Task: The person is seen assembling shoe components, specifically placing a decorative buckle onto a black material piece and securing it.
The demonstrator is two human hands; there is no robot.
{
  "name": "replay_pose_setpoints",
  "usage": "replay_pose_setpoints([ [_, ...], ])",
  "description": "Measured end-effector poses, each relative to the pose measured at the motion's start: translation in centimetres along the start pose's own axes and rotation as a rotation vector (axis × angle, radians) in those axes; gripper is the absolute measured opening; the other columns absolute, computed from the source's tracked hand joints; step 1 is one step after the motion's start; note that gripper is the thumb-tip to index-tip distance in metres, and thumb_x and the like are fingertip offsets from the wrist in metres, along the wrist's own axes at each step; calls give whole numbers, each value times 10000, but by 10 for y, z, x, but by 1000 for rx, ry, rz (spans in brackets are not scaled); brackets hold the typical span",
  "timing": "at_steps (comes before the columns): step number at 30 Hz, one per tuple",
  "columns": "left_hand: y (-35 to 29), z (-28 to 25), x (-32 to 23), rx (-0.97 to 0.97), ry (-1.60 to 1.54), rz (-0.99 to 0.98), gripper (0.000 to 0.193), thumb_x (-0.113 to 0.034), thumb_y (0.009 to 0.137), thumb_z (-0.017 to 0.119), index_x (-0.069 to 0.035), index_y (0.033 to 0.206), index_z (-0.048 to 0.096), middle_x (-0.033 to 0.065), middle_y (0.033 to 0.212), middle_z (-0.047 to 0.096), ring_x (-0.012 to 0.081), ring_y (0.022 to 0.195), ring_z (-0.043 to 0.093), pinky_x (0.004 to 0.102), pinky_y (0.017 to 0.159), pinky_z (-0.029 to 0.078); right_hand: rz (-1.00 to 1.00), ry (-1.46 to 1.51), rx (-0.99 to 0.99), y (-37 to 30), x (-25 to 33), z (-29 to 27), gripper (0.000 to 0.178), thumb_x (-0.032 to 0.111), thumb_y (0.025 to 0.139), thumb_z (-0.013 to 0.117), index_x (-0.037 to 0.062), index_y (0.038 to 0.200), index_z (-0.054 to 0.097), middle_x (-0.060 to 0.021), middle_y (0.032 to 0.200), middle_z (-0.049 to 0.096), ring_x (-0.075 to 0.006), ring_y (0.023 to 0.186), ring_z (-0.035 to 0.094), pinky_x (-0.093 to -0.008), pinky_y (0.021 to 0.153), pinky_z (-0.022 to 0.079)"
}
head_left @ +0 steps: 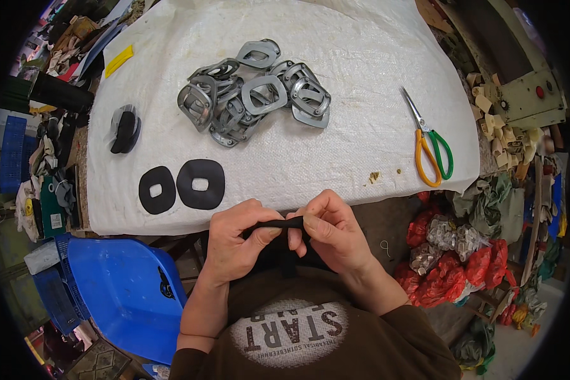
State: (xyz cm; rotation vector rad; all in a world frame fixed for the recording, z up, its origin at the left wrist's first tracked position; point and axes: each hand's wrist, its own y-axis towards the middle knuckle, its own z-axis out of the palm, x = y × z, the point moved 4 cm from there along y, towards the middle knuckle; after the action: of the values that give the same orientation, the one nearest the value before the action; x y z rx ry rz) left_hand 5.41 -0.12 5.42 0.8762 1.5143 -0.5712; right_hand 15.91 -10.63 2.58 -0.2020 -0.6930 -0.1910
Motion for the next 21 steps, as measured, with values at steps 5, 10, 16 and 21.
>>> replay_pose_setpoints([
  [5, -2, 1, 0, -6, 1, 43, 137, -90, 735, 671, 23, 797, 625, 30, 594, 485, 102, 529, 384, 235, 462, 258, 44, 136, -107, -2, -7, 4, 96, 125, 874, 512, 50, 895, 456, -125, 822, 587, -159, 619, 509, -241, 536, 390],
  [10, -4, 3, 0, -22, 70, 92, 134, -84, 731, 676, 20, 802, 632, 44, 610, 523, 110, 522, 380, 242, 457, 265, 50, 193, -208, -3, -10, 4, 87, 103, 861, 517, 45, 880, 455, -114, 806, 590, -134, 562, 463, -232, 511, 350],
  [16, -4, 5, -4, -3, 167, 179, 136, -86, 708, 683, -37, 830, 646, 49, 576, 490, 144, 487, 428, 249, 435, 325, 111, 261, -201, -6, -14, 2, 98, 85, 858, 497, 38, 936, 463, -118, 816, 597, -128, 494, 419, -244, 499, 343],
  [21, -2, 2, -5, -9, 137, 195, 139, -92, 701, 688, -38, 823, 647, 48, 571, 486, 147, 482, 422, 253, 429, 321, 177, 281, -200, -1, -3, 10, 230, 99, 849, 519, 36, 1055, 440, -85, 763, 571, -121, 522, 421, -227, 499, 335],
])
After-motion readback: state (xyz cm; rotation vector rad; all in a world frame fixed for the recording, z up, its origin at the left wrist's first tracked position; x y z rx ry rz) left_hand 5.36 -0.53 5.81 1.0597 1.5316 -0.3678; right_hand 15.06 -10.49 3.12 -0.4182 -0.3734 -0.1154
